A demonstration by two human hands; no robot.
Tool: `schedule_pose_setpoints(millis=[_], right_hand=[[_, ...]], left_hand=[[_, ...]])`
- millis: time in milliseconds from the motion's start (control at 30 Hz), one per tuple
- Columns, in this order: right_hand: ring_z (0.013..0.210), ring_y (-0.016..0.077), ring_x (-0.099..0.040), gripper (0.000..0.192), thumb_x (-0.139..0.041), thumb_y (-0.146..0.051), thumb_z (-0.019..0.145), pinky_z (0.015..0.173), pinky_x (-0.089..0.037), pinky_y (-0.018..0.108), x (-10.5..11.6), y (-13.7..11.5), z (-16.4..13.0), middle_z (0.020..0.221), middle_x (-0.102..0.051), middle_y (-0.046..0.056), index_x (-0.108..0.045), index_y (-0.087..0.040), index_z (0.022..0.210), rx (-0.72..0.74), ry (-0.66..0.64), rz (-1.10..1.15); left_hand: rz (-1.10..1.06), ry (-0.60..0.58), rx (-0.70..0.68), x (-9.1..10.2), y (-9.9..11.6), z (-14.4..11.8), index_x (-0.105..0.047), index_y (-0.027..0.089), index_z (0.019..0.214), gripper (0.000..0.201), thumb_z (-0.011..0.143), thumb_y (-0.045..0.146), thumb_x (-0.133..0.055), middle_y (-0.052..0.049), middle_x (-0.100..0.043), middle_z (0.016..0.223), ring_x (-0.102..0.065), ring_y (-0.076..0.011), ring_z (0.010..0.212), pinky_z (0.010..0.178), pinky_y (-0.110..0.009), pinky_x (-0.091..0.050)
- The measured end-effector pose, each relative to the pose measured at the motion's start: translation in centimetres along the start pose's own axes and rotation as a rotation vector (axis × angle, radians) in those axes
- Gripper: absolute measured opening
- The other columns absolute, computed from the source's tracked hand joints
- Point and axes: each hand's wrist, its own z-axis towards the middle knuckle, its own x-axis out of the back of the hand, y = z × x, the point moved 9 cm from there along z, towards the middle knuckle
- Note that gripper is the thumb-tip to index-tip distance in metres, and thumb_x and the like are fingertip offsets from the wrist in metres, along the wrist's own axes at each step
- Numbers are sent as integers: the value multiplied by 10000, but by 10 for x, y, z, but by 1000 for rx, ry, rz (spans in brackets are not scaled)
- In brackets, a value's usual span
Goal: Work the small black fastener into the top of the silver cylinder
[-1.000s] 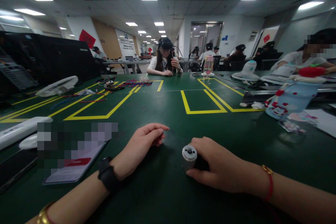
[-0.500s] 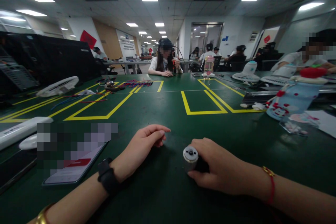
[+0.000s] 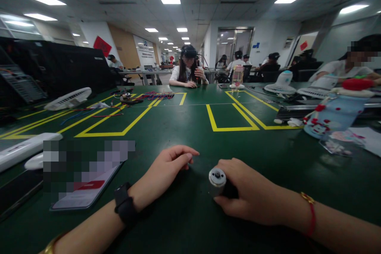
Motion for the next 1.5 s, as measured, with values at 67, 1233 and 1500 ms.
schedule_pose_setpoints(millis=[67, 1233, 1500], right_hand=[[772, 173, -481, 205, -659, -289, 771, 703, -338, 320, 0, 0, 1, 912, -590, 16, -550, -192, 914, 2, 3, -2], [802, 192, -514, 242, -658, -335, 801, 725, -363, 333, 0, -4, -1, 938, -610, 45, -561, -183, 963, 63, 51, -45], [787, 186, -505, 240, -669, -344, 793, 701, -359, 318, 2, -3, -1, 918, -602, 35, -569, -189, 946, 36, 25, -51]], left_hand=[[12, -9, -10, 0, 0, 0, -710, 207, 996, 215, 871, 312, -570, -5, -635, 821, -555, -148, 739, 692, -261, -414], [138, -17, -356, -22, 62, -24, -735, 219, 890, 145, 861, 326, -641, -38, -666, 899, -605, -189, 836, 763, -297, -461], [201, -85, -180, -1, 28, -11, -724, 209, 934, 194, 841, 360, -645, -41, -721, 902, -626, -204, 822, 732, -302, -459]])
